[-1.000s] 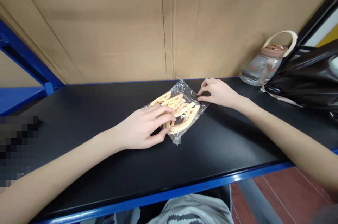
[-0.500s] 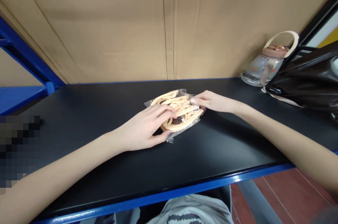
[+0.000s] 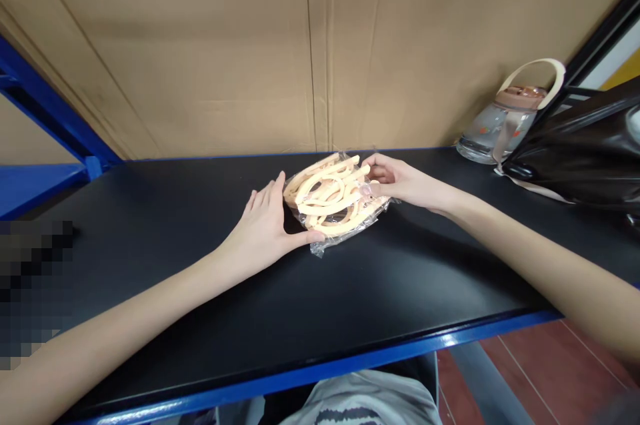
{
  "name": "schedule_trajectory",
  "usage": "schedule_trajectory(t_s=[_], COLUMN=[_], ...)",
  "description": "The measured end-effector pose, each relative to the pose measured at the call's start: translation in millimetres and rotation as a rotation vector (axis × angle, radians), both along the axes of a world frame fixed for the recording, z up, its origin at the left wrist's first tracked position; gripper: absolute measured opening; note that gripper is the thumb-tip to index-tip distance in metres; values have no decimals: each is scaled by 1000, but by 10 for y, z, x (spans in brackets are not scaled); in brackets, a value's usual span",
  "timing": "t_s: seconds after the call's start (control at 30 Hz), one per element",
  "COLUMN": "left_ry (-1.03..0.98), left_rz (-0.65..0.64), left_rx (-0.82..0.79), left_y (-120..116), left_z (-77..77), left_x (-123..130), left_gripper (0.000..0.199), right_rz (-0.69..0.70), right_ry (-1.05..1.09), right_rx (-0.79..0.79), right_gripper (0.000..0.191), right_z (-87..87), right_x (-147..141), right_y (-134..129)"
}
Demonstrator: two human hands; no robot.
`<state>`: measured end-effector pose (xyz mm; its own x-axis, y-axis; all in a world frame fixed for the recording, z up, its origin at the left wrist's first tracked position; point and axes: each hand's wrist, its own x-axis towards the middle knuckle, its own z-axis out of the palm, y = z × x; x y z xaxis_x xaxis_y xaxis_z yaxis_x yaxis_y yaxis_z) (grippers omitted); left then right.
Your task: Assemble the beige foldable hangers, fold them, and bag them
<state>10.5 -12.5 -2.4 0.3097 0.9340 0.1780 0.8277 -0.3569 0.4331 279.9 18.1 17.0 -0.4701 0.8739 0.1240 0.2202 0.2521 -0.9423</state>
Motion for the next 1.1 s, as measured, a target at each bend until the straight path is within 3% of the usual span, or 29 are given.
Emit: schedule_trajectory(t_s=[0.13, 0.33, 0.47, 0.57, 0.67, 0.73, 0.87, 1.1], left_ry=[-243, -847, -1042, -1152, -1229, -1233, -1184, -1126], left_rz=[-15, 54, 91, 91, 83, 21, -118, -168], left_rx=[-290, -419, -518, -510, -486, -503, -536, -554], left_y=[30, -2, -48, -32, 19, 49, 64, 29], left_z=[54, 178, 231, 223, 183, 156, 143, 162], left_x=[-17, 4, 31, 31, 10, -5, -15, -12], left_gripper=[113, 63, 58, 62, 61, 53, 42, 37], right_rz=[-43, -107, -107, -211, -363, -384, -272, -53], right_ry=[38, -108, -84, -43, -29, -75, -167, 37], right_rx=[-41, -285, -280, -225, -220, -221, -204, -122], right_gripper=[40, 56, 66, 75, 79, 70, 40, 33], right_z=[21, -30, -32, -36, -57, -71, -72, -50], right_x=[-14, 6, -53, -111, -137, -136, -128, -139], right_y=[-20, -9, -67, -88, -62, -39, -32, -67])
